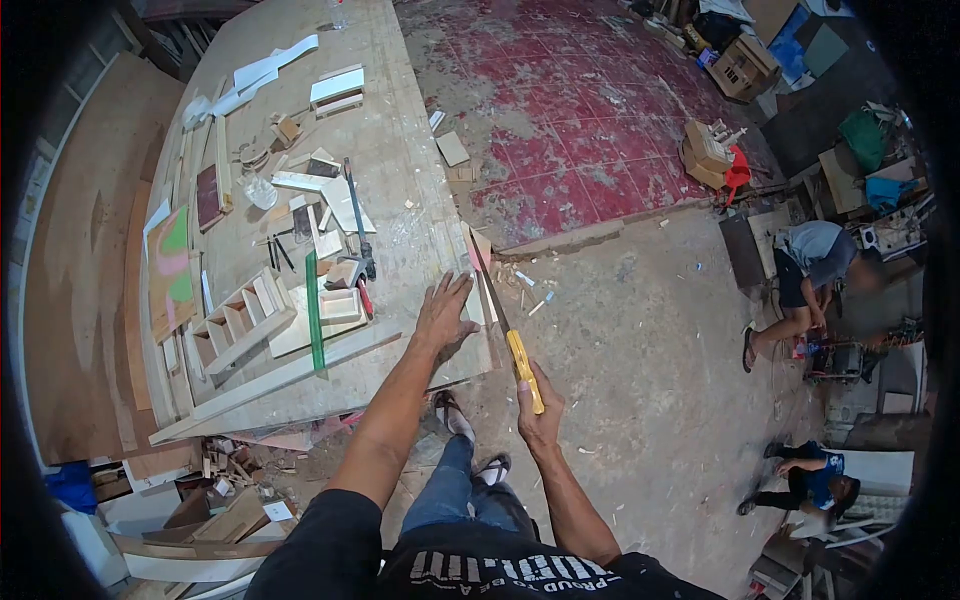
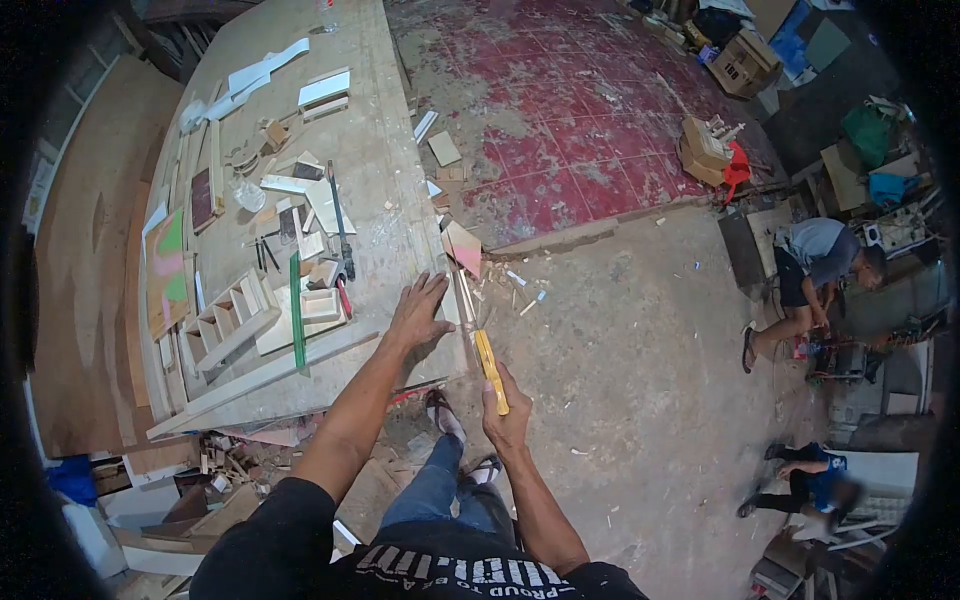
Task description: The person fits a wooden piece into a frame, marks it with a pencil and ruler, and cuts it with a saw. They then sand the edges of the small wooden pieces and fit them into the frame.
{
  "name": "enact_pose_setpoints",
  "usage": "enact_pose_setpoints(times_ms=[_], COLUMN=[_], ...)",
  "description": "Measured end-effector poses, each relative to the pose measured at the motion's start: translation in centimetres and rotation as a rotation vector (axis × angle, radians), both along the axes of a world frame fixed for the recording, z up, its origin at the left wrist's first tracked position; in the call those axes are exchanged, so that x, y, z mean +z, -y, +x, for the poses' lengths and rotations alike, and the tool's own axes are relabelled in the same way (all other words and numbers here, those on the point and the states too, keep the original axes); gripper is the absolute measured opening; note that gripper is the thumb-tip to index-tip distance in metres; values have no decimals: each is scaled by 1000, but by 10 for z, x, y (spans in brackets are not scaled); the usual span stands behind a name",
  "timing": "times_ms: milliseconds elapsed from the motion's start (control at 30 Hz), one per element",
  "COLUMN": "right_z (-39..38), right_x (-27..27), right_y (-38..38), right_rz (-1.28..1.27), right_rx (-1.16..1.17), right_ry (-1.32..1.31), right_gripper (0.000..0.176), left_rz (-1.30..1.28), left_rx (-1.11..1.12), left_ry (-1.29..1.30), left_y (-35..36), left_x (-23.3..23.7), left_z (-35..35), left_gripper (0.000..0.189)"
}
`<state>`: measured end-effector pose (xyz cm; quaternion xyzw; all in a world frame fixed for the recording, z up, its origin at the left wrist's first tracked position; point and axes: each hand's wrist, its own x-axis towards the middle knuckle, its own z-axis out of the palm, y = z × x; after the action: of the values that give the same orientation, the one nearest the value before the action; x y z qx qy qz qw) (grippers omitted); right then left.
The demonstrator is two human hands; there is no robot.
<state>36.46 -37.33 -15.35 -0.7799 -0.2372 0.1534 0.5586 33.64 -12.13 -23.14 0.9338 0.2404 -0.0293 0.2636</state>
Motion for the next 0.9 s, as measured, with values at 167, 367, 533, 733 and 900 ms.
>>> enact_pose_setpoints(times_ms=[167, 367, 533, 733, 900], right_z=[-6, -15, -21, -30, -33], right_x=[-1, -8, -8, -15, -7], right_y=[4, 10, 19, 31, 41], right_rz=[38, 28, 8, -2, -6], right_rx=[28, 22, 23, 25, 24], right_ry=[11, 24, 31, 23, 55], right_gripper=[39, 40, 40, 40, 40], left_rz=[3, 41, 30, 8, -6], left_rx=[-11, -23, -2, -13, -18], left_ry=[-27, 13, -37, -68, -50], left_y=[2, -2, 3, 1, 1], left_x=[11, -7, 4, 8, 6], left_z=[0, 0, 1, 2, 3], left_gripper=[95, 101, 99, 99, 101])
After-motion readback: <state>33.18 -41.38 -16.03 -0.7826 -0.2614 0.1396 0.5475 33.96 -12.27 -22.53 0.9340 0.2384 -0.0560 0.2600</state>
